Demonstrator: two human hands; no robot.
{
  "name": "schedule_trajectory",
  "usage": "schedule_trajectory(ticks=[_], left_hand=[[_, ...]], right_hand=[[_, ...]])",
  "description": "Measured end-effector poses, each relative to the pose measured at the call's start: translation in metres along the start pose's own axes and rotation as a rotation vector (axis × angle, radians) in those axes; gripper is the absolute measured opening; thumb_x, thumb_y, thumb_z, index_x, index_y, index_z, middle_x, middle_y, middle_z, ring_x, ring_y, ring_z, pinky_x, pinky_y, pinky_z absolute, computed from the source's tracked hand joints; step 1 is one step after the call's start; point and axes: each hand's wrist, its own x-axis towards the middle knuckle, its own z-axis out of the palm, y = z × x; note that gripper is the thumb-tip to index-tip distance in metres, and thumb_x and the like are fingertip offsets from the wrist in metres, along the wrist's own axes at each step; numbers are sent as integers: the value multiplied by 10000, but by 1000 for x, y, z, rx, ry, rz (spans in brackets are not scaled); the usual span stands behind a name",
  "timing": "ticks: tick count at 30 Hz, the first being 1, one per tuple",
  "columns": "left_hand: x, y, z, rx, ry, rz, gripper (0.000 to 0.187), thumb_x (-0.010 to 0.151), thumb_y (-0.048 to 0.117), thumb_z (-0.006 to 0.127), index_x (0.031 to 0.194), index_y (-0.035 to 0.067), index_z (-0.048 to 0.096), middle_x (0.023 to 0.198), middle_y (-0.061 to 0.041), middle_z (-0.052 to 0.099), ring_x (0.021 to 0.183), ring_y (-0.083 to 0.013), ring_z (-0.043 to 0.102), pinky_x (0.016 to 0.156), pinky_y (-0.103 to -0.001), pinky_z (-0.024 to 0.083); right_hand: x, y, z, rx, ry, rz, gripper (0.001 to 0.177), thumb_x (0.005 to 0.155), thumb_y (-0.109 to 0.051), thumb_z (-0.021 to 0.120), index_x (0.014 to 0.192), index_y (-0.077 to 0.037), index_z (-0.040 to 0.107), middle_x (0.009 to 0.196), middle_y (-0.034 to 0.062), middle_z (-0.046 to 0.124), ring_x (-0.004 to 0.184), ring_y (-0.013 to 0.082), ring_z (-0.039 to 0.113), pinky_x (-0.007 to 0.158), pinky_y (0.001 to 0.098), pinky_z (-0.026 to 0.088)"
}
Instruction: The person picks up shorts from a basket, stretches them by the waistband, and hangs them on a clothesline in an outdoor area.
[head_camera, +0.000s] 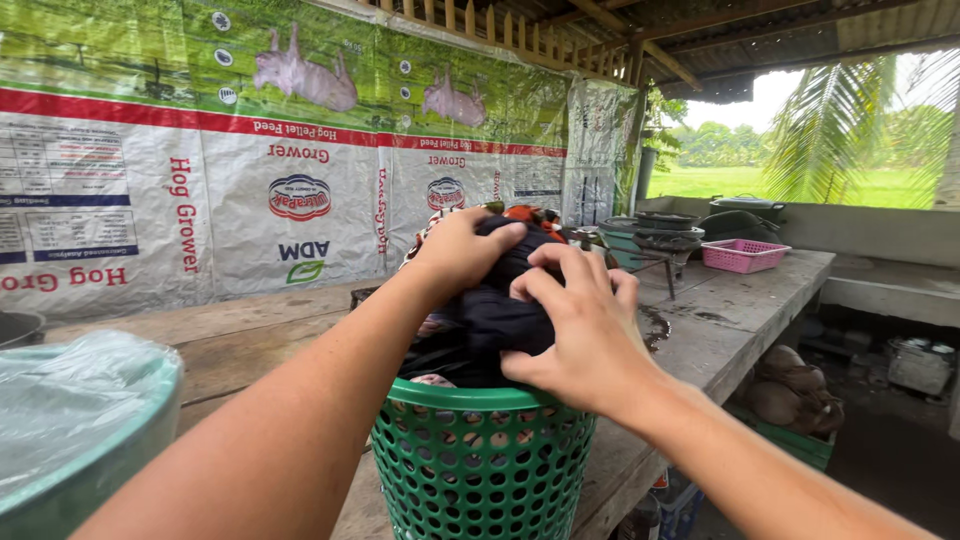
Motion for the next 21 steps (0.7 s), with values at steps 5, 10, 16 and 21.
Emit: schedule_trajectory(ticks=[5,10,16,21], left_hand=[[-4,-9,-5,1,66,-223,574,836,505,730,1168,38,724,1089,-197,757,1052,-330,729,941,-417,531],[-3,-7,3,68,121,-217,596,846,478,729,1261,53,677,1176,-221,708,1127,-374,666,991,-445,491],[-13,9,2,107,54,-140,698,861,480,715,1390,54,555,1318,-213,642,1229,-359,614,1055,-454,452],[-50,74,-10,393,314,-78,640,851,461,708,1355,89,578,1312,-197,621,1232,-371,582,996,-564,417]], right_hand=[[-7,22,-10,761,188,288,557,659,-272,802,1158,-101,623,1113,69,703,1089,251,671,1025,427,521],[16,83,-48,1611,360,742,225,785,-210,698,965,-83,651,978,84,744,940,279,723,979,474,590],[13,163,-113,1506,618,733,164,895,-249,634,951,-101,679,912,57,732,842,220,723,889,402,614],[-10,166,-125,1433,523,815,108,879,-193,626,956,-128,665,887,31,729,803,221,718,806,399,610]])
